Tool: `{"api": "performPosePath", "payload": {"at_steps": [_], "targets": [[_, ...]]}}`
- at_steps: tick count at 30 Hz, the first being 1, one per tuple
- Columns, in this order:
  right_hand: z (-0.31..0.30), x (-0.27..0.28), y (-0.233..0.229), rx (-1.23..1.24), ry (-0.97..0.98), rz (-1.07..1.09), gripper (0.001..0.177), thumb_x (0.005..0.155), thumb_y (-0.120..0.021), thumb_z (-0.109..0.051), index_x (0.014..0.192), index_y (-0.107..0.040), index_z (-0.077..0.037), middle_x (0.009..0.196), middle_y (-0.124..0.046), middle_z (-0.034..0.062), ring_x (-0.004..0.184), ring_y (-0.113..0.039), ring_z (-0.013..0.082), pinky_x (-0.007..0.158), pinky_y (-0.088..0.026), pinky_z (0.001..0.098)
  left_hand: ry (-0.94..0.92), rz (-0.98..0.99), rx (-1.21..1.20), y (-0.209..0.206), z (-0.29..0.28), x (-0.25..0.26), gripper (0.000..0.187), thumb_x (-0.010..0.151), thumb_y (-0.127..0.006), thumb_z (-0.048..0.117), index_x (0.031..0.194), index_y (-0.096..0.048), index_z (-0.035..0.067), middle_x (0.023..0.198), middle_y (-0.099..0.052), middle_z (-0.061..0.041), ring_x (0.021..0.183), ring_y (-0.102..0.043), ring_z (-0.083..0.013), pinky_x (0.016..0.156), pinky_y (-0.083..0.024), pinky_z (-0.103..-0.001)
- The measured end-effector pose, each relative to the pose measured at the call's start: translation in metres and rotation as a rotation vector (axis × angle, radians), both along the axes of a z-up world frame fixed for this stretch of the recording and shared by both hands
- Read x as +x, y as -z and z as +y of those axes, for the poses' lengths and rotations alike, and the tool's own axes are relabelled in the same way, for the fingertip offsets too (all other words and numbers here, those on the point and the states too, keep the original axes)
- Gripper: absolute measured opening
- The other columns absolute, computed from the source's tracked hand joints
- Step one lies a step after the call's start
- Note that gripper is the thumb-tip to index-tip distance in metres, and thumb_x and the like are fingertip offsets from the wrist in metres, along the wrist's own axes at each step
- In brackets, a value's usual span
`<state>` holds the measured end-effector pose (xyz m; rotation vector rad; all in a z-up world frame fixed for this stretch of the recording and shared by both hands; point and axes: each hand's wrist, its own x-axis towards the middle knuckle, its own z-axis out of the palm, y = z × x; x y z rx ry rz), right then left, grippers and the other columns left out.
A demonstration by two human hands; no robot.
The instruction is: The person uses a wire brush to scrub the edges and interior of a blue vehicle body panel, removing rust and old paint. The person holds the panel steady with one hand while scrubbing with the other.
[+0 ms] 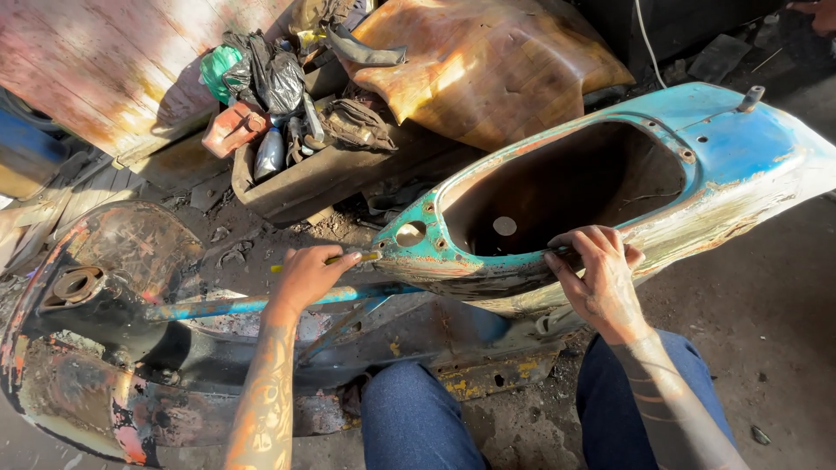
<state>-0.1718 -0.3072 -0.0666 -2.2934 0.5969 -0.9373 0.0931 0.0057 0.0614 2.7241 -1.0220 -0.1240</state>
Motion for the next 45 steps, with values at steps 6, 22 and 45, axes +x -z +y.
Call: {"api": "performPosePath", "payload": {"at_steps": [6, 22, 45], "targets": [[-0.003, 0.001, 0.001, -0.003, -0.023, 0.028, 0.023, 0.096, -0.068, -0.046, 0.112, -0.068, -0.029, 0.106, -0.06, -0.0058, 0.123, -0.053, 0.0178, 0.097, -0.028, 0.043, -0.031, -0.094, 0.106, -0.007, -0.008, -0.003, 0.058, 0.104, -0.056, 0.056, 0.066, -0.061, 0.013, 0.054, -0.057, -0.005, 0.061, -0.059, -0.03, 0.093, -0.035, -0.046], [0.003, 0.0, -0.003, -0.036, 0.005, 0.012, 0.024, 0.095, -0.069, -0.045, 0.109, -0.067, -0.026, 0.102, -0.058, -0.0029, 0.12, -0.053, 0.0219, 0.097, -0.029, 0.0449, 0.008, -0.106, 0.186, -0.003, -0.037, -0.017, 0.05, 0.106, -0.051, 0.057, 0.076, -0.068, 0.019, 0.059, -0.057, -0.002, 0.07, -0.063, -0.0223, 0.101, -0.036, -0.046], [-0.001, -0.003, -0.003, -0.018, -0.023, 0.012, 0.025, 0.093, -0.07, -0.043, 0.112, -0.068, -0.027, 0.103, -0.059, -0.0036, 0.123, -0.053, 0.0199, 0.095, -0.03, 0.0452, 0.0, -0.176, 0.211, 0.0, -0.031, -0.017, 0.055, 0.108, -0.047, 0.052, 0.115, -0.077, 0.007, 0.089, -0.078, -0.013, 0.093, -0.074, -0.0373, 0.102, -0.038, -0.051]]}}
